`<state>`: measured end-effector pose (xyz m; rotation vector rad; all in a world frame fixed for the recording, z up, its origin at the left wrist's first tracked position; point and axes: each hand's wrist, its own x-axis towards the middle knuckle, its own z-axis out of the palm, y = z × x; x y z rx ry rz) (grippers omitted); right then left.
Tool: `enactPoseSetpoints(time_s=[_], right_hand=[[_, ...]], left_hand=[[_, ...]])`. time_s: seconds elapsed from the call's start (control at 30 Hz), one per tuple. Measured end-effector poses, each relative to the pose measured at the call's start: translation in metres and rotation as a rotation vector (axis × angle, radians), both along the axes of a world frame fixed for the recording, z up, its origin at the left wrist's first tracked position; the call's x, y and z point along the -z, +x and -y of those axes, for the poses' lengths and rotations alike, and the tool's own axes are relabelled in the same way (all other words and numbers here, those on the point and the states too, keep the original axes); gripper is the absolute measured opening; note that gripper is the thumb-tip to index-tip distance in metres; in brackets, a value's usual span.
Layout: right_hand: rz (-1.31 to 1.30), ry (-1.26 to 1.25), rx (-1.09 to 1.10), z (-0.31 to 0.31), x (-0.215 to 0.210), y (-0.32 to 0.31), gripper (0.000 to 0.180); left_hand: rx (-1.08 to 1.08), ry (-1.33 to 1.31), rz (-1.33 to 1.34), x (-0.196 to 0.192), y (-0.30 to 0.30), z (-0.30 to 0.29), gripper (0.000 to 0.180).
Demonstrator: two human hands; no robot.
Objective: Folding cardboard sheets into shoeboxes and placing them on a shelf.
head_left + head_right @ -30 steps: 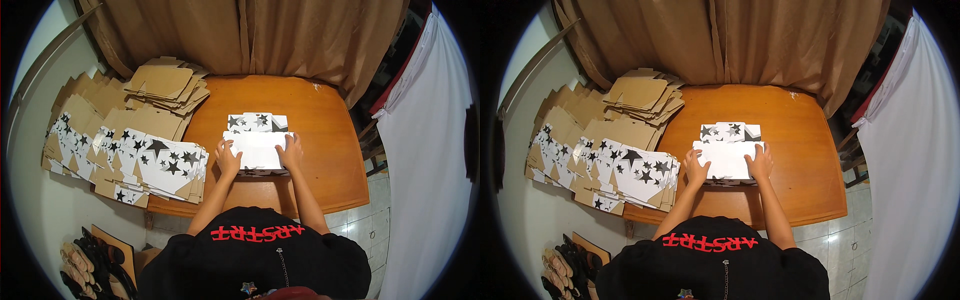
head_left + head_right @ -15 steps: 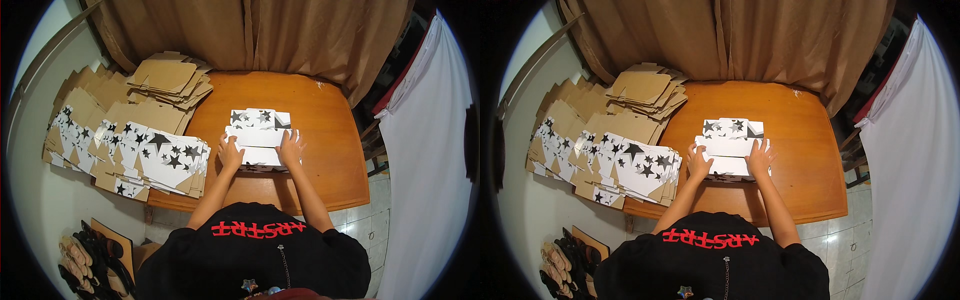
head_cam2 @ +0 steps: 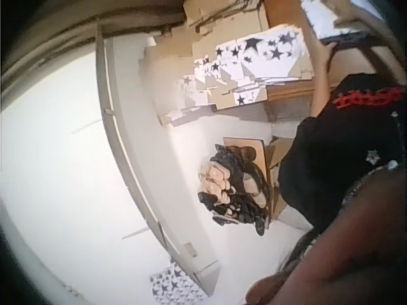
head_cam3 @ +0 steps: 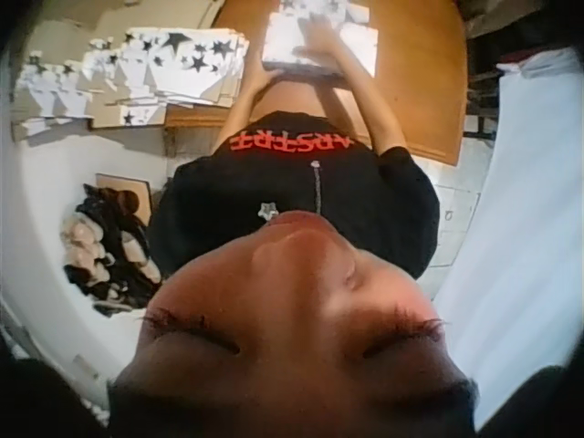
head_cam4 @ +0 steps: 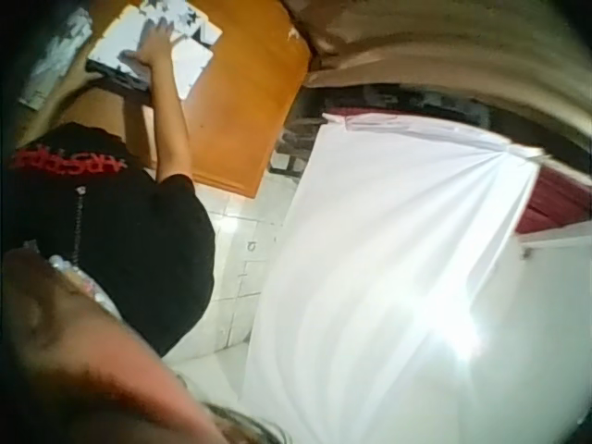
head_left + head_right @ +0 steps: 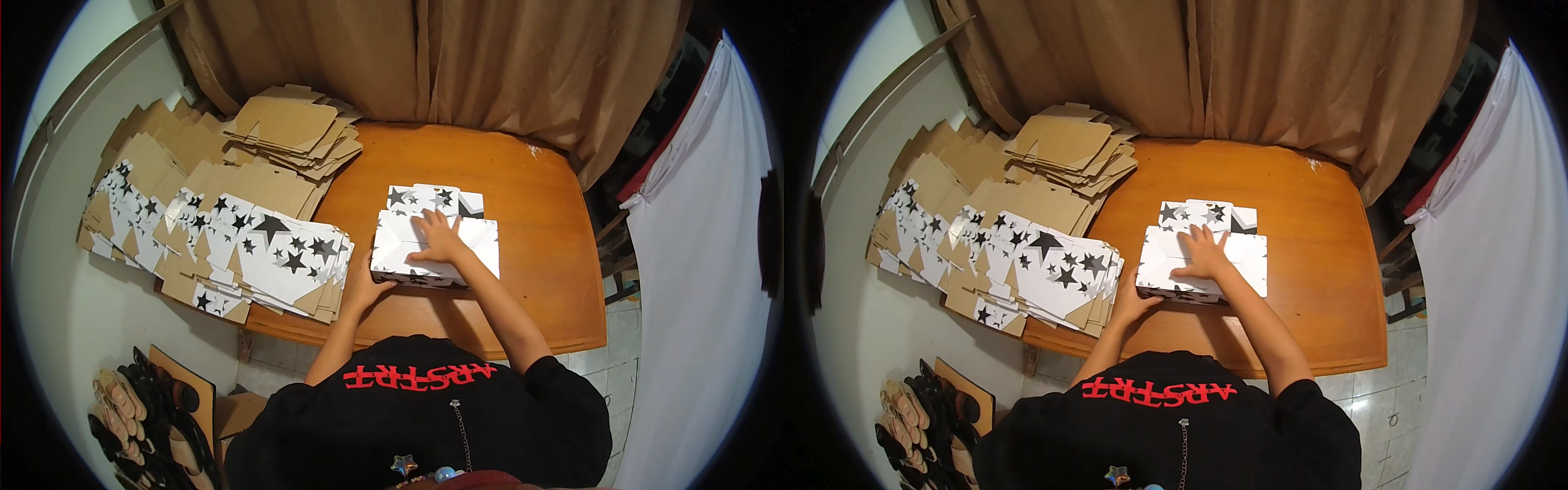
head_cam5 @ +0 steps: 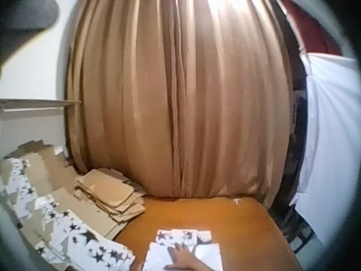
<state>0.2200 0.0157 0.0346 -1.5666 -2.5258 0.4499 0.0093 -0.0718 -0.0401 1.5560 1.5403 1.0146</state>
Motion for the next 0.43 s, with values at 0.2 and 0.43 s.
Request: enactPoseSetpoints(time_s=[0.2,0.43], right_hand=[[0.298,-0.149,-0.154,0.002,-0.034,-0.054,0.137],[0.297,-0.243,-0.107,-0.025,-0.058,-0.043,0.141]], left_hand=[[-0.045,-0.01,0.013,0.006,0.002,-0.004,0.05],[-0.09,0.226,0.115,-0.009,0.011,-0.016,0.051]])
